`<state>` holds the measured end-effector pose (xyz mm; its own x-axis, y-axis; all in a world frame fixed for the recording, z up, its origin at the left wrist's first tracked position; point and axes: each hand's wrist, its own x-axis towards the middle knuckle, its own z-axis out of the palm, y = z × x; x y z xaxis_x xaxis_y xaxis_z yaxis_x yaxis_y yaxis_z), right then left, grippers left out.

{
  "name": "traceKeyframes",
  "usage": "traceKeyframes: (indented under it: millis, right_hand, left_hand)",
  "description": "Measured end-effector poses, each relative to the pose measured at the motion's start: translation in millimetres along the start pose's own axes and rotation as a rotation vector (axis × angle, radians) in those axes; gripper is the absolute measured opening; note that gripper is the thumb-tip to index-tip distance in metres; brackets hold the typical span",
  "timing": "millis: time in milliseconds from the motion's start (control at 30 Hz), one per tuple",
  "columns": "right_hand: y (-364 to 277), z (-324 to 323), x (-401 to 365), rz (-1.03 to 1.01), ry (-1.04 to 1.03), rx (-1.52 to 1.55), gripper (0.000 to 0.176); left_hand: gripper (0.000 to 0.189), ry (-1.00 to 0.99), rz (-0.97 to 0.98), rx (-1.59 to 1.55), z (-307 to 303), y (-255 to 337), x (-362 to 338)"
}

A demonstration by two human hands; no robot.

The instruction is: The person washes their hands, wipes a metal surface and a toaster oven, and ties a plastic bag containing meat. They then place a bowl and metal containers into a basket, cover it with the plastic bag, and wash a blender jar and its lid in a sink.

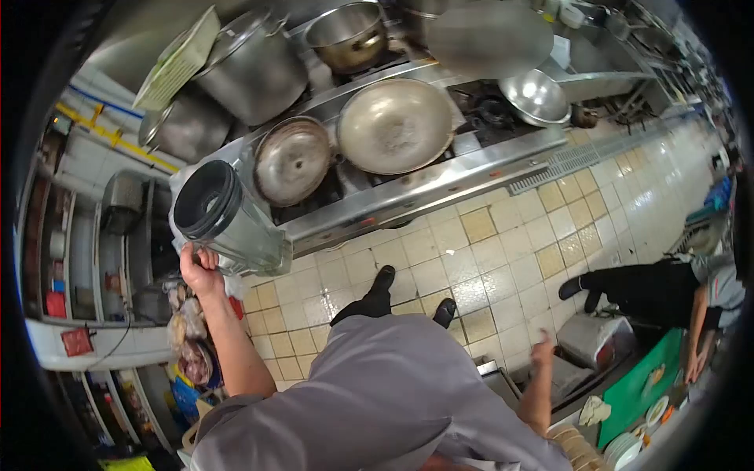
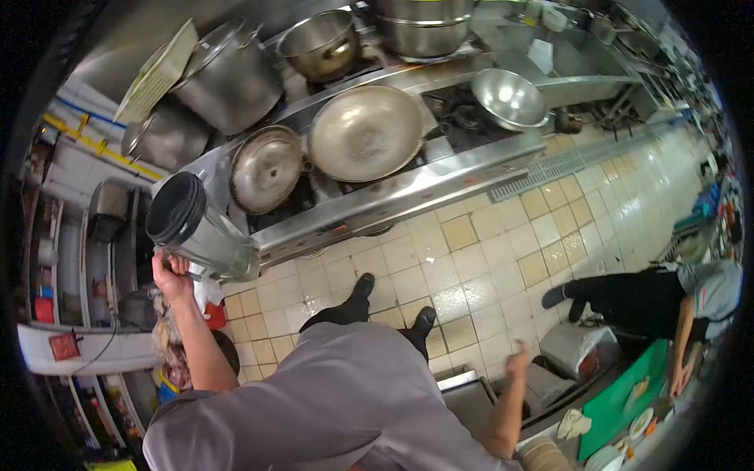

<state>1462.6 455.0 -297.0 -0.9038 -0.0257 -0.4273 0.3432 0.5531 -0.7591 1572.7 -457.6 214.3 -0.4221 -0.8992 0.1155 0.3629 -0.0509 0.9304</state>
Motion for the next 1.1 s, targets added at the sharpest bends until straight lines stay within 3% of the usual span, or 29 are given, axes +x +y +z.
traceKeyframes:
  millis: [33, 67, 100, 133, 167, 267, 300, 333, 367, 400, 433, 467, 533, 567, 633, 700, 767, 900, 967, 1033, 1100]
  right_hand:
    - [14.6, 49.8, 12.9, 0.039, -0.375, 0.151, 0.055]
    - [8.5, 103.8, 6.0, -0.372, -0.557, -0.345, 0.040]
    - [3.4, 158.3, -0.4, -0.865, -0.548, -0.751, 0.025]
    - [-53.9, 191.2, -25.8, -0.273, -0.750, -0.460, 0.039]
    - [-126.2, 224.0, -54.9, 0.304, -0.679, -0.180, 0.056]
    - [-120.8, 266.3, -58.2, 0.120, -0.668, -0.385, 0.059]
    - [-118.8, 284.1, -56.6, 0.056, -0.659, -0.448, 0.060]
    - [-175.5, 265.8, -67.5, 0.221, -0.581, -0.286, 0.052]
    - [-190.0, 255.4, -68.1, 0.114, -0.542, -0.325, 0.048]
    - [-176.5, 243.6, -66.0, -0.335, -0.522, -0.507, 0.043]
    - [-140.4, 254.1, -55.4, 0.194, -0.300, -0.285, 0.037]
    - [-186.7, 245.7, -71.4, 0.368, -0.175, -0.219, 0.036]
    - [-201.9, 243.5, -83.7, 0.578, -0.095, -0.058, 0.039]
    - [-219.6, 251.2, -89.4, 0.532, -0.120, -0.048, 0.040]
    - [-240.0, 257.9, -128.2, 0.460, -0.151, -0.034, 0.041]
    - [-273.3, 272.9, -162.1, 0.403, -0.204, -0.102, 0.043]
    - [-297.1, 296.9, -187.4, 0.369, -0.277, -0.179, 0.044]
    - [-327.8, 342.7, -214.7, 0.312, -0.417, -0.304, 0.047]
    - [-337.7, 360.1, -218.3, 0.270, -0.488, -0.356, 0.049]
    - [-341.6, 377.9, -218.8, 0.224, -0.553, -0.395, 0.051]
    - [-340.1, 394.4, -215.9, 0.174, -0.617, -0.437, 0.052]
  left_hand:
    - [0.032, 0.047, 0.033, 0.010, -2.4, 5.9, -4.1]
    - [0.032, 0.073, 0.070, -0.006, -8.6, 9.2, -2.5]
    - [0.033, 0.096, 0.104, -0.025, -14.4, 9.4, 1.7]
    - [0.033, 0.125, 0.117, -0.057, -17.2, 7.9, 6.9]
    - [0.035, 0.155, 0.127, -0.090, -18.9, 4.8, 16.6]
    - [0.033, 0.063, 0.128, -0.133, -22.7, -23.9, 75.0]
    - [0.027, 0.152, 0.102, -0.110, -19.5, -40.8, 103.2]
    - [0.021, 0.195, 0.095, -0.066, -0.1, -57.6, 125.8]
    - [0.020, 0.130, 0.120, -0.021, -19.1, -98.0, 167.4]
    - [0.019, 0.096, 0.118, 0.015, -14.2, -127.0, 192.7]
    - [0.022, 0.142, 0.112, 0.060, 8.0, -145.6, 203.8]
    - [0.026, 0.059, 0.218, 0.254, 4.4, -173.3, 214.6]
    - [0.030, 0.036, 0.063, 0.086, 22.5, -191.4, 222.1]
    - [0.030, 0.018, 0.125, 0.142, 25.1, -209.0, 228.9]
    - [0.022, -0.057, 0.030, 0.031, 15.6, -247.9, 244.6]
    - [0.030, -0.055, -0.047, -0.169, 9.3, -268.9, 250.1]
    - [0.029, -0.026, 0.002, -0.178, 1.4, -288.4, 250.4]
    - [0.026, -0.061, -0.066, -0.129, 0.8, -277.7, 245.5]
    - [0.026, -0.129, 0.115, 0.118, -5.2, -283.4, 250.0]
    - [0.024, -0.054, 0.274, 0.454, -7.7, -270.1, 249.0]
    - [0.021, 0.071, 0.310, 0.527, -16.2, -228.4, 220.3]
